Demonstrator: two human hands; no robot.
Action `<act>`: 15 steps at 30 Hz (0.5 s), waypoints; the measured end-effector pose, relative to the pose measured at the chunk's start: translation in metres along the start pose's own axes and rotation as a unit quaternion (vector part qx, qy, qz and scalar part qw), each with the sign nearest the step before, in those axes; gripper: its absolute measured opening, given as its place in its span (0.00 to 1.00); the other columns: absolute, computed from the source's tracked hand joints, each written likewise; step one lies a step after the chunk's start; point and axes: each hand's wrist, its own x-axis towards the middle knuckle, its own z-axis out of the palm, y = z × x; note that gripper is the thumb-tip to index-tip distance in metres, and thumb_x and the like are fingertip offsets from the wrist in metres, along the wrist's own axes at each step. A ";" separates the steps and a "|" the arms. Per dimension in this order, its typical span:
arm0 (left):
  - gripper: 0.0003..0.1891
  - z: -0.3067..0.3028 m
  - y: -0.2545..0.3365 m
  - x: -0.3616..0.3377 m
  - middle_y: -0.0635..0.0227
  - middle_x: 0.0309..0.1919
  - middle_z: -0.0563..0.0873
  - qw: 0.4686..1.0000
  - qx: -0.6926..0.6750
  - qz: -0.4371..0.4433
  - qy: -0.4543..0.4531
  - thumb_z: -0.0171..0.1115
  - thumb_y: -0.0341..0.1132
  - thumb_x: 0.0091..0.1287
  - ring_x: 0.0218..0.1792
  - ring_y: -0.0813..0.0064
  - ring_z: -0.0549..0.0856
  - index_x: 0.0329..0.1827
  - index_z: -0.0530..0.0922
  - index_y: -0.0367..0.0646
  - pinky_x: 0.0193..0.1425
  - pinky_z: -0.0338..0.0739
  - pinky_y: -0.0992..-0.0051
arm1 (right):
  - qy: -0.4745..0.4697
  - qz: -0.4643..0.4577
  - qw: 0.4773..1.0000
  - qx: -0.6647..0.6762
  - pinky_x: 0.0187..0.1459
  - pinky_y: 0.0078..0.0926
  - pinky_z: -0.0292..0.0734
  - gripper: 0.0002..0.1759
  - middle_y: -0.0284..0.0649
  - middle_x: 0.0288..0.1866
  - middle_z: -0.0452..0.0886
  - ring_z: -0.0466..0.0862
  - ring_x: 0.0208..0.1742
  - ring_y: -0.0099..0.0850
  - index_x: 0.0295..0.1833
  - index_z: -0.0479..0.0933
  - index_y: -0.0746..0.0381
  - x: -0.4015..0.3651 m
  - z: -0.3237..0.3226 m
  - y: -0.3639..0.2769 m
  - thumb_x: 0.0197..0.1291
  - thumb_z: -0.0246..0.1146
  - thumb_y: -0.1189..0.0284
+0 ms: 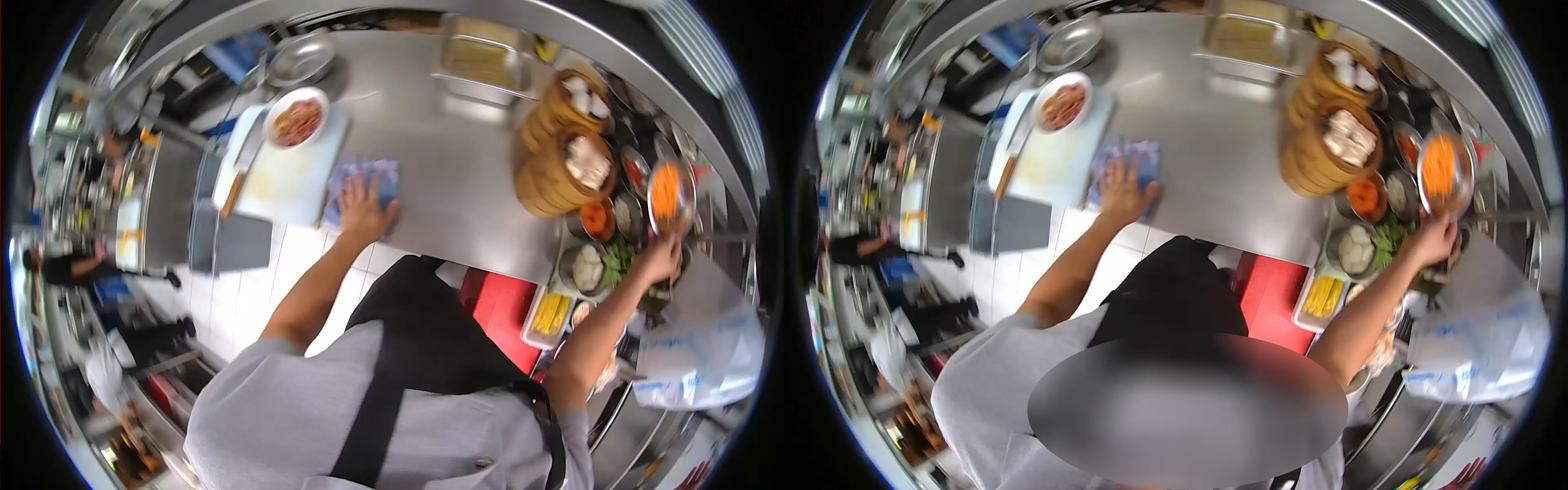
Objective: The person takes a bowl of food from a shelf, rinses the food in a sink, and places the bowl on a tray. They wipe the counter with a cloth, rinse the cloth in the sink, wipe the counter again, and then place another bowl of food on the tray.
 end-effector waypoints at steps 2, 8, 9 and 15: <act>0.41 0.028 -0.008 -0.015 0.43 0.78 0.56 0.999 -0.023 0.001 0.047 0.55 0.60 0.70 0.79 0.40 0.52 0.79 0.60 0.44 0.79 0.46 0.41 | 0.029 -0.044 0.995 -0.088 0.33 0.29 0.86 0.13 0.47 0.44 0.84 0.83 0.37 0.32 0.50 0.78 0.73 -0.052 -0.003 -0.033 0.66 0.64 0.73; 0.28 0.007 -0.047 0.021 0.48 0.56 0.84 0.927 -0.335 -0.098 0.139 0.61 0.53 0.69 0.60 0.52 0.82 0.63 0.79 0.41 0.65 0.73 0.59 | 0.062 -0.047 0.997 -0.003 0.29 0.23 0.74 0.14 0.42 0.42 0.82 0.78 0.32 0.26 0.53 0.77 0.73 -0.169 -0.040 -0.075 0.66 0.62 0.74; 0.26 -0.024 -0.058 0.027 0.50 0.47 0.89 0.893 -0.382 -0.182 0.157 0.62 0.51 0.69 0.52 0.53 0.87 0.60 0.80 0.40 0.59 0.79 0.62 | 0.025 0.002 0.999 -0.035 0.31 0.23 0.74 0.14 0.41 0.43 0.82 0.78 0.34 0.25 0.53 0.77 0.72 -0.191 -0.048 -0.082 0.66 0.61 0.74; 0.24 -0.045 -0.192 0.122 0.55 0.44 0.85 0.828 -0.475 -0.284 0.090 0.64 0.41 0.70 0.37 0.65 0.88 0.60 0.74 0.30 0.36 0.87 0.71 | -0.207 0.184 0.958 -0.069 0.33 0.17 0.70 0.18 0.36 0.42 0.82 0.76 0.35 0.18 0.62 0.76 0.70 -0.315 -0.061 -0.048 0.67 0.57 0.79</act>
